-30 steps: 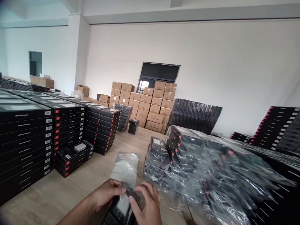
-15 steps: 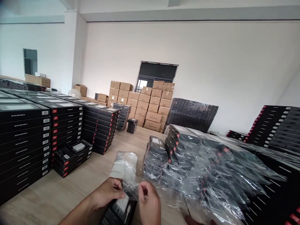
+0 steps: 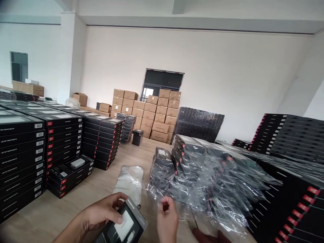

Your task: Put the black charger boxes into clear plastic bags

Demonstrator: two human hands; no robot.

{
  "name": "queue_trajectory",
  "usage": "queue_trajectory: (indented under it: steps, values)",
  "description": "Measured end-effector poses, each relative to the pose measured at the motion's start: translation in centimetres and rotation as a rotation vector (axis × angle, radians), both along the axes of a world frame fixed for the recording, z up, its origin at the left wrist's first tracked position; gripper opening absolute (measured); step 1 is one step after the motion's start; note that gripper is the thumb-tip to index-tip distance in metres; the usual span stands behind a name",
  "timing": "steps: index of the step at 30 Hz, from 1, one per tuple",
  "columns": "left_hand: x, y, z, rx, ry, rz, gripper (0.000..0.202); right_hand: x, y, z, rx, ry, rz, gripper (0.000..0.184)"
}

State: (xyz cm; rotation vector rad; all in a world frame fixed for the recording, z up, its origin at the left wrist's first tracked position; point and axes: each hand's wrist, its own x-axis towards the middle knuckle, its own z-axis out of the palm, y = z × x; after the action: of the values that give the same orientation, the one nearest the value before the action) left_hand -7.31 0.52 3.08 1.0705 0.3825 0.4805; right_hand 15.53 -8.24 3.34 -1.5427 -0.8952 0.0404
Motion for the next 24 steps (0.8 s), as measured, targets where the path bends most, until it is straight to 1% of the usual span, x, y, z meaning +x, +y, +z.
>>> queue_trajectory:
  steps: [2, 4, 7, 9, 13, 16, 20, 24]
  values:
    - [-0.1, -0.3, 0.1, 0.022, 0.028, -0.08, 0.057, -1.2, 0.3, -0.3, -0.02, -0.012, 0.096, 0.009]
    - [0.0, -0.7, 0.4, 0.09, 0.096, -0.105, 0.054, -2.6, 0.7, -0.6, -0.052, -0.018, 0.209, 0.006]
    - [0.1, -1.1, 1.0, 0.176, 0.19, -0.043, 0.051, -4.0, 1.0, -1.0, -0.114, -0.01, 0.374, 0.01]
    - [0.2, -1.0, 1.3, 0.236, 0.264, 0.029, 0.046, -4.1, 0.9, -1.0, -0.139, 0.002, 0.432, 0.013]
    - [0.3, -0.5, 1.1, 0.37, 0.4, 0.148, 0.037, -3.4, 0.6, -0.5, -0.128, 0.032, 0.43, 0.016]
    - [0.4, -0.7, 0.8, 0.374, 0.361, 0.159, 0.04, -3.5, 0.5, -0.3, -0.113, 0.029, 0.404, 0.017]
    - [0.8, -1.6, 0.8, 0.411, 0.337, 0.167, 0.049, -4.4, 0.7, -0.5, -0.126, -0.014, 0.354, 0.016]
    - [1.3, -2.2, 1.2, 0.493, 0.391, 0.248, 0.049, -4.9, 0.8, -1.1, -0.135, -0.107, 0.315, 0.012]
